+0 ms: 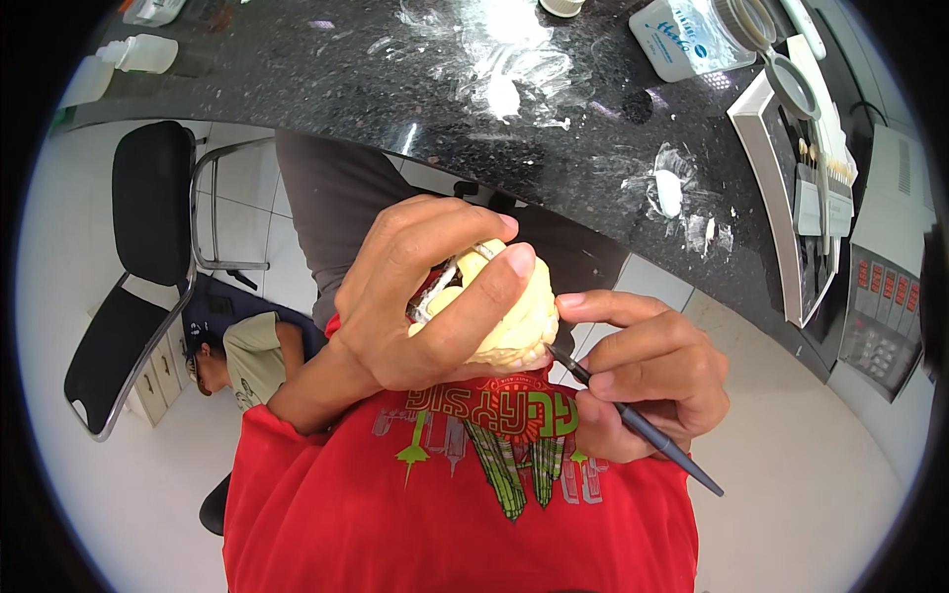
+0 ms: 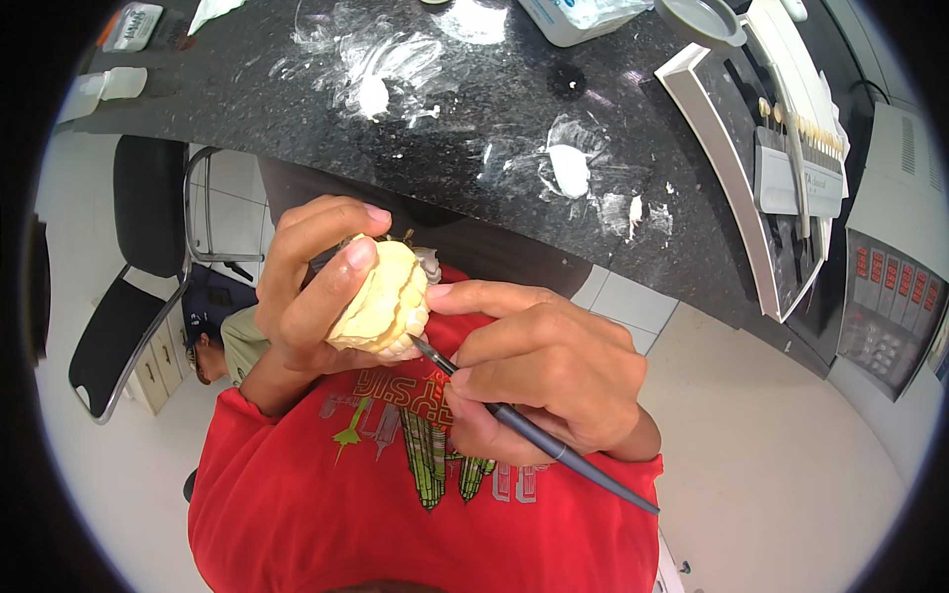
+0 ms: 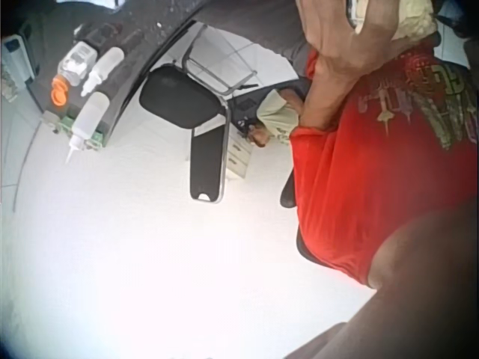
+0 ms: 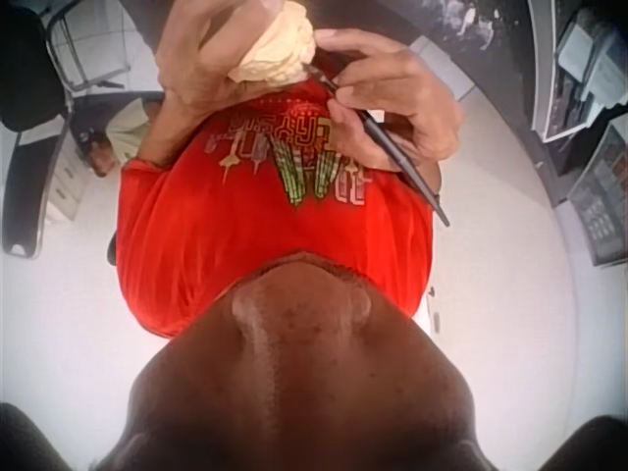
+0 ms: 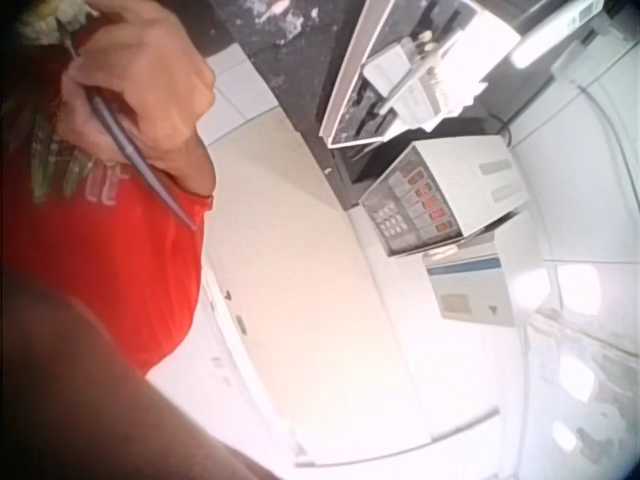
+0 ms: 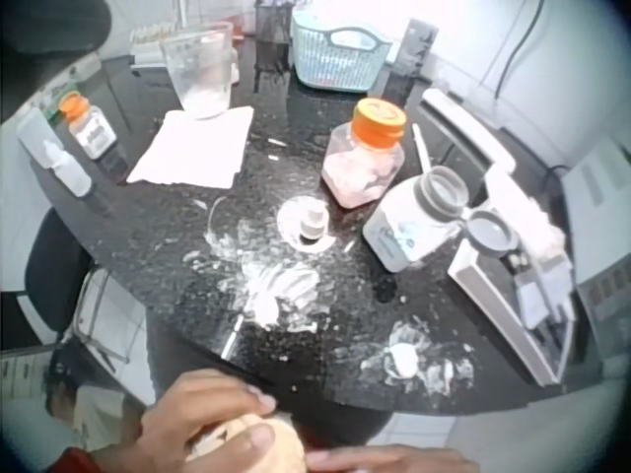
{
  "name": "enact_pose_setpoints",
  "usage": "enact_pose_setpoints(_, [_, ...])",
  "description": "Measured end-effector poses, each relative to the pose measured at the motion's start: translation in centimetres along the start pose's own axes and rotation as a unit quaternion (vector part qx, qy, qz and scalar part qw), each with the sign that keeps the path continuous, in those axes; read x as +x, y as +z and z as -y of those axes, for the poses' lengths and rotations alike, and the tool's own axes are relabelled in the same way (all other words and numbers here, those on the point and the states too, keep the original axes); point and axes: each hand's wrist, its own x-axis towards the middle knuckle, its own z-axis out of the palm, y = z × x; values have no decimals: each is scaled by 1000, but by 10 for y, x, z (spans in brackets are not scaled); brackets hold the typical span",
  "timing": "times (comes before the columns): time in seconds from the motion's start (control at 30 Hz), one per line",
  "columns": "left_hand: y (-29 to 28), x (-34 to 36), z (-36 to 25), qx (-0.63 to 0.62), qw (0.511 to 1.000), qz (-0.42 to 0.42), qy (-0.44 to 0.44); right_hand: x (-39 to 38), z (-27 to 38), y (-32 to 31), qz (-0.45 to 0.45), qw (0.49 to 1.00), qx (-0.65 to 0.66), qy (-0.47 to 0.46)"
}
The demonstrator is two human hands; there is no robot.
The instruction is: The person uses a small tool to scrape a dental model in an articulator and then applies a white paste with a brush to a dental framework. They wipe the brush with a paper towel and continue applying the paste to the framework one part at a time.
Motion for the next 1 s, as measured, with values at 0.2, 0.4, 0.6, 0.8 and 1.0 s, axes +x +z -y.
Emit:
enact_pose_setpoints(0.2, [2, 2, 2, 7, 1000, -7, 10, 2, 2, -1, 3, 1000, -9, 12])
enact_pose_setpoints(0.4, [3, 2, 2, 10, 1000, -10, 9, 0, 0, -3, -13, 1000, 12, 5])
enact_pose_setpoints(0.6, [2, 3, 1, 14, 1000, -5, 4, 3, 2, -3, -1, 1000, -19, 12])
enact_pose_setpoints(0.8, [3, 3, -1, 12, 1000, -7, 2, 3, 2, -3, -9, 1000, -13, 12])
enact_pose_setpoints(1.0, [0, 4, 0, 15, 1000, 1, 10, 4, 2, -2, 5, 1000, -30, 8])
